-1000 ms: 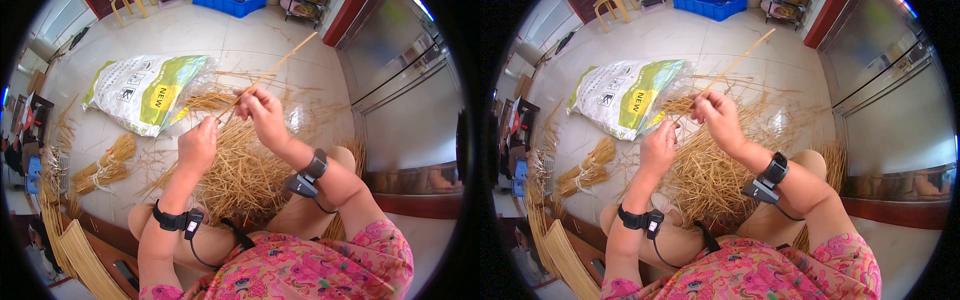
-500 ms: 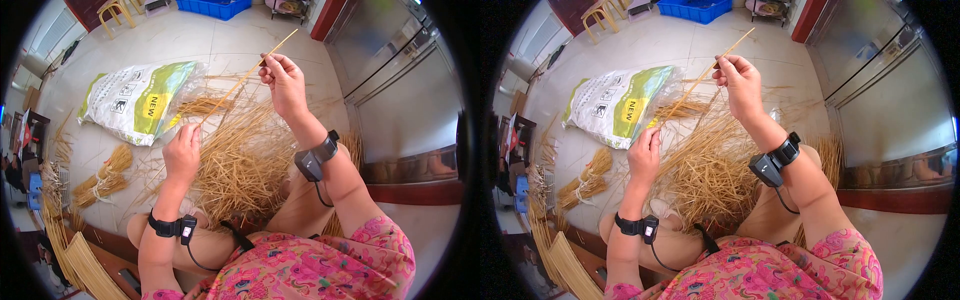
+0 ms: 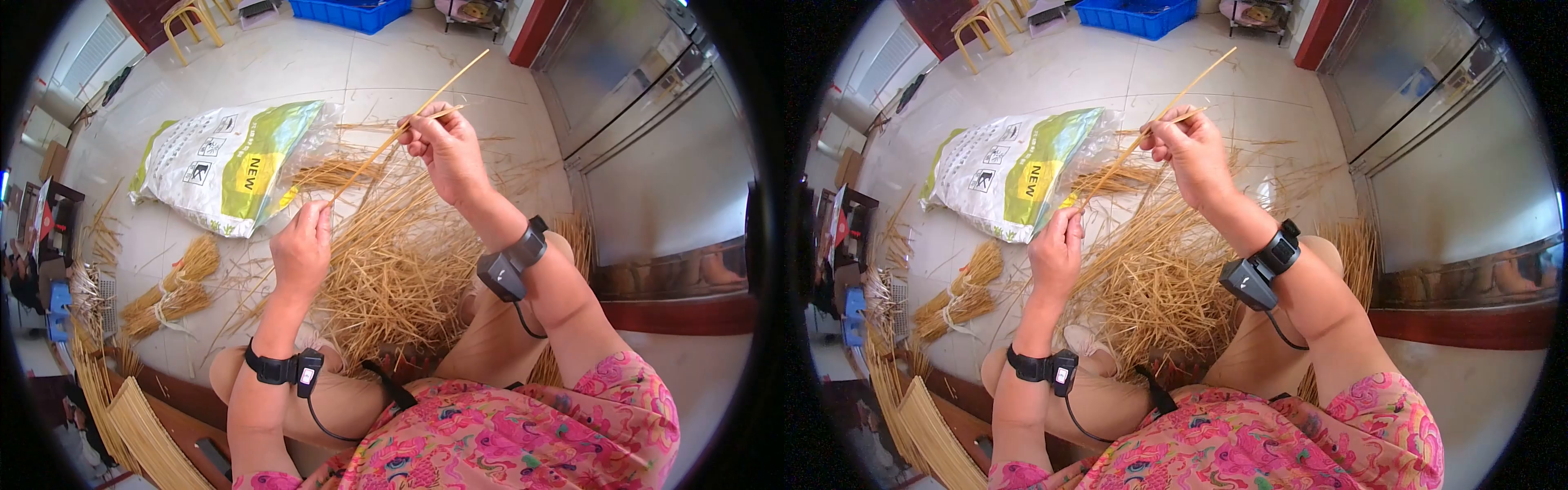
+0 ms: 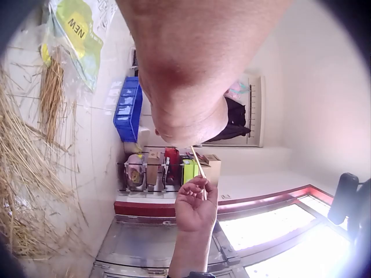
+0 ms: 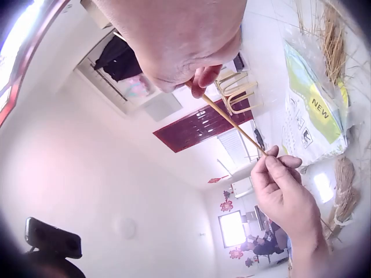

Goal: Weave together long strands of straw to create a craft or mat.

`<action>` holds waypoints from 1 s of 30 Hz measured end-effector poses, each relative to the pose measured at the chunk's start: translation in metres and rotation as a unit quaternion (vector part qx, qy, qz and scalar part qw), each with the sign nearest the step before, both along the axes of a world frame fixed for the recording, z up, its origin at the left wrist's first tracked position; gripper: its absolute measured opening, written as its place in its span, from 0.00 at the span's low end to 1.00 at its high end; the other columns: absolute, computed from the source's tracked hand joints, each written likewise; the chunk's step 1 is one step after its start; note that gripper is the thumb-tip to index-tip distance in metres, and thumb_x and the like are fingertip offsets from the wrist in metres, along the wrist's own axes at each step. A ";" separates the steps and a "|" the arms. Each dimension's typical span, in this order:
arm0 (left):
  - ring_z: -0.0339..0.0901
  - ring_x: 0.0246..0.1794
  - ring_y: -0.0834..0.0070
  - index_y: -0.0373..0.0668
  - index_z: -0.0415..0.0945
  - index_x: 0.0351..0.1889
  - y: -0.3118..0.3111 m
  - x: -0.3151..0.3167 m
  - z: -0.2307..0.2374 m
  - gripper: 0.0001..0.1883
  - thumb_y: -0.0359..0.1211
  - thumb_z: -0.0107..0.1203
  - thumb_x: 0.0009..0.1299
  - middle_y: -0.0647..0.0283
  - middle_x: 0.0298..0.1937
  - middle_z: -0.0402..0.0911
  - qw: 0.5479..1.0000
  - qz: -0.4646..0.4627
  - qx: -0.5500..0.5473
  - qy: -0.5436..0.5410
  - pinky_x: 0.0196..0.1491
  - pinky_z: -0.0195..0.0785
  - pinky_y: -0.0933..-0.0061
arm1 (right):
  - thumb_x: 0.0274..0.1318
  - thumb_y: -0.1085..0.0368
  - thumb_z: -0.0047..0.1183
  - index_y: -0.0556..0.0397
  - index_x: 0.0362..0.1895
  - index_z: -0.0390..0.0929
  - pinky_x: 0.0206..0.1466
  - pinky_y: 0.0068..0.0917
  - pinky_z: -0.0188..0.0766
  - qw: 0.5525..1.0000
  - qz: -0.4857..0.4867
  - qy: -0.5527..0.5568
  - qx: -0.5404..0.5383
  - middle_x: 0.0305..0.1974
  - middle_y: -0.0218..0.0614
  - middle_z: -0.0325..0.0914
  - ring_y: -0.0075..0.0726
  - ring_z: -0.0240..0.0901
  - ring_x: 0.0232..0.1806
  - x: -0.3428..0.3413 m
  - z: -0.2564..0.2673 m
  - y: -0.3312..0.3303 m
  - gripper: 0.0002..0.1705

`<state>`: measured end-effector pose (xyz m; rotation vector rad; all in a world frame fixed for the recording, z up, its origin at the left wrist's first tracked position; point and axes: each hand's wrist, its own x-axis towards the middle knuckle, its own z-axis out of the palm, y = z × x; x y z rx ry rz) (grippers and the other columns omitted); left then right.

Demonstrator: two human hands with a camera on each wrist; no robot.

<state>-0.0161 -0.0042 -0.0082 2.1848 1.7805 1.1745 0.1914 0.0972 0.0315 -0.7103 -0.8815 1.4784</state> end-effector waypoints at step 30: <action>0.77 0.26 0.59 0.42 0.73 0.39 0.000 0.008 -0.004 0.05 0.28 0.52 0.65 0.58 0.31 0.78 0.999 0.001 0.049 0.016 0.27 0.69 0.64 | 0.59 0.71 0.46 0.54 0.35 0.69 0.31 0.16 0.68 0.957 0.188 0.121 -0.187 0.27 0.27 0.69 0.20 0.69 0.28 -0.034 -0.026 -0.031 0.00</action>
